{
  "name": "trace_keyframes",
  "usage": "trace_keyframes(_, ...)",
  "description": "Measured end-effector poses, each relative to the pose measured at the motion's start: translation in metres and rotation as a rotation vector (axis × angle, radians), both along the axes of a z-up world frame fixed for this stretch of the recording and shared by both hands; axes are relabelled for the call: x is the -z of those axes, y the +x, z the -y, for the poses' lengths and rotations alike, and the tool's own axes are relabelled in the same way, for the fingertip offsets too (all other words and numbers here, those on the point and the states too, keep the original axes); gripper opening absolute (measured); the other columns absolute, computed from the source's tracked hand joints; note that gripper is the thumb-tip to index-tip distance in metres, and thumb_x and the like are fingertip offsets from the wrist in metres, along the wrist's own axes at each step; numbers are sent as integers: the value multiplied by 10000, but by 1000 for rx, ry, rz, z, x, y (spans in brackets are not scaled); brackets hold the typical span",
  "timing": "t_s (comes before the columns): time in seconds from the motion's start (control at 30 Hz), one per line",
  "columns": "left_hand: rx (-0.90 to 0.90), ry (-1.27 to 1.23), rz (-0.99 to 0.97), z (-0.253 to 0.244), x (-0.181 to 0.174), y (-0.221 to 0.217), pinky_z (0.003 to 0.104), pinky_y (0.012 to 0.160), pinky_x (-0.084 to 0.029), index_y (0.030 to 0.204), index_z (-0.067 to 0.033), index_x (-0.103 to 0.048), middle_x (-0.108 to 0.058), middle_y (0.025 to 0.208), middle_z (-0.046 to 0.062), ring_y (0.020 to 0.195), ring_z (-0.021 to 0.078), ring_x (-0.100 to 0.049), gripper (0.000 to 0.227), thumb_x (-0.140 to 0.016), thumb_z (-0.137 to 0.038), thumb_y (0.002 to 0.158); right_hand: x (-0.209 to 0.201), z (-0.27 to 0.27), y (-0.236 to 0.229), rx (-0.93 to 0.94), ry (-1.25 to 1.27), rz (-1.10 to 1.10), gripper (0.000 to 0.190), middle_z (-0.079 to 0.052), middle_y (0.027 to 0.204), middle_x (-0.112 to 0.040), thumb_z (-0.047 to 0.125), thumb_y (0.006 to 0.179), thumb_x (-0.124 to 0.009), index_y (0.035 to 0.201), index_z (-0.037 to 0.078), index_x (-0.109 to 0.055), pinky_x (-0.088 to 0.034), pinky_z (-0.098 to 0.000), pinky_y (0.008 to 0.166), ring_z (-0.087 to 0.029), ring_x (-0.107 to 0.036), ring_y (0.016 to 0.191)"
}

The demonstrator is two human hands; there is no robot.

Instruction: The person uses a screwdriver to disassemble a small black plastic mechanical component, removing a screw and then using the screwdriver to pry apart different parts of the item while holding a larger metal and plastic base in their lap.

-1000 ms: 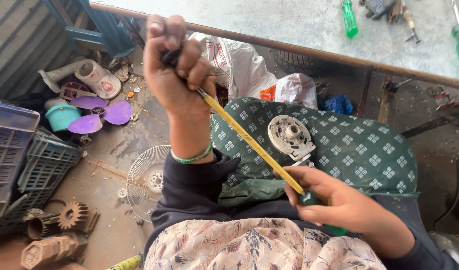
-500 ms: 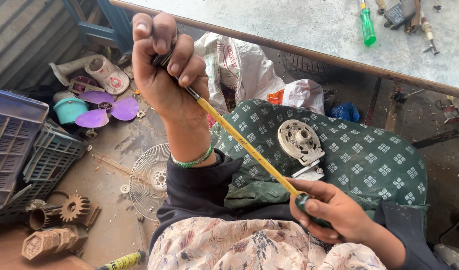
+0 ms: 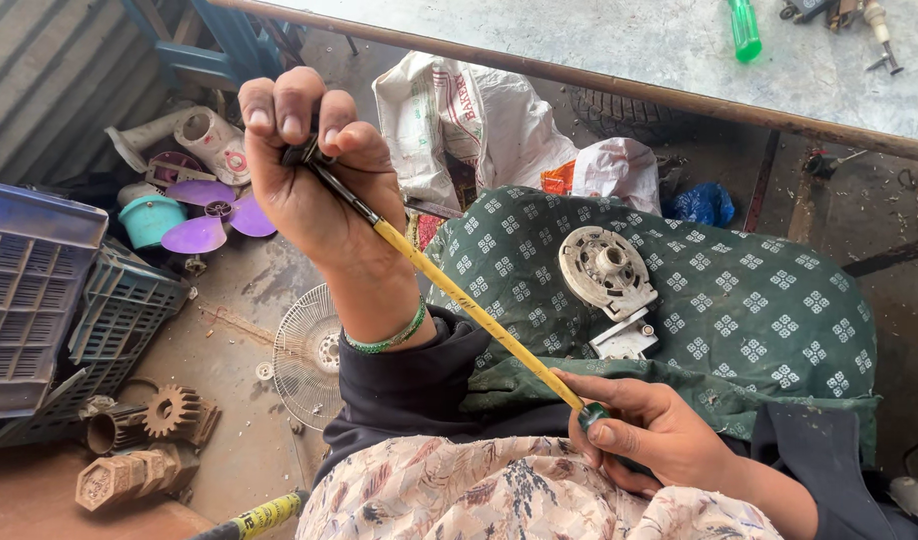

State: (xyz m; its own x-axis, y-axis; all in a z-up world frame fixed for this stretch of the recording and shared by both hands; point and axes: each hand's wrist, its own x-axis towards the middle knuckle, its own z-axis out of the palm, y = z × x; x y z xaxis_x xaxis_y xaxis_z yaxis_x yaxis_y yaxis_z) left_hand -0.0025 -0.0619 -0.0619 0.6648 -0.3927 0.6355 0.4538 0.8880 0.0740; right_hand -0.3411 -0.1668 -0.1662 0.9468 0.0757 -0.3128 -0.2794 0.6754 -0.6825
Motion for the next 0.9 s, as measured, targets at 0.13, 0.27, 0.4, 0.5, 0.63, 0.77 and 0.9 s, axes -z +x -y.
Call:
trace_keyframes(0.13, -8, 9, 3, -1, 6, 3, 288, 824, -646, 1003, -85, -524, -520, 935, 35, 808, 174, -610, 203, -446, -178, 1166, 9, 1, -1, 3, -35, 22, 578, -161, 868, -650, 89, 982, -615, 1540, 60, -465, -404, -236, 398, -79, -465, 453)
trace_keyframes(0.27, -12, 12, 4, 3, 7, 3, 302, 836, -645, 1004, -87, -526, -525, 939, 37, 809, 184, -622, 214, -424, -174, 1171, 11, -2, -3, 29, -117, 48, 571, -147, 889, -665, 70, 989, -607, 1545, 70, -477, -420, -235, 415, -75, -486, 478)
trace_keyframes(0.4, -34, 19, -12, 5, 3, -1, 307, 820, -648, 995, -86, -521, -524, 926, 41, 794, 189, -634, 210, -419, -173, 1157, 2, -8, 5, 98, -470, 79, 596, -83, 915, -696, 15, 889, -665, 1466, 80, -532, -482, -246, 404, -87, -562, 471)
trace_keyframes(0.5, -206, 89, 20, 6, -1, -7, 308, 792, -642, 1006, -67, -506, -516, 926, 71, 787, 186, -629, 207, -421, -142, 1179, 1, -14, 27, 341, -1158, 654, 597, -162, 1161, -697, 12, 895, -721, 1458, 38, -524, -563, -319, 796, -207, -688, 928)
trace_keyframes(0.63, -178, 66, 49, 3, -7, -11, 284, 762, -646, 997, -72, -500, -517, 911, 61, 775, 172, -639, 201, -452, -161, 1171, -9, -2, 26, 224, -1094, 369, 593, -81, 932, -743, 22, 863, -790, 1428, 52, -612, -547, -307, 725, -174, -659, 791)
trace_keyframes(0.77, -183, 23, 35, -5, -4, -13, 277, 765, -650, 998, -73, -508, -513, 907, 54, 778, 162, -641, 182, -482, -184, 1139, -20, 4, 26, 211, -1096, 466, 584, -102, 1028, -766, 31, 866, -776, 1423, 55, -601, -565, -315, 761, -188, -713, 854)
trace_keyframes(0.9, -169, -27, 6, -3, 7, -9, 258, 773, -650, 986, -67, -515, -539, 909, 54, 763, 139, -643, 196, -487, -190, 1136, -39, 18, 30, 159, -1206, 414, 594, -99, 969, -758, 50, 855, -788, 1422, 75, -611, -541, -336, 730, -212, -706, 823)
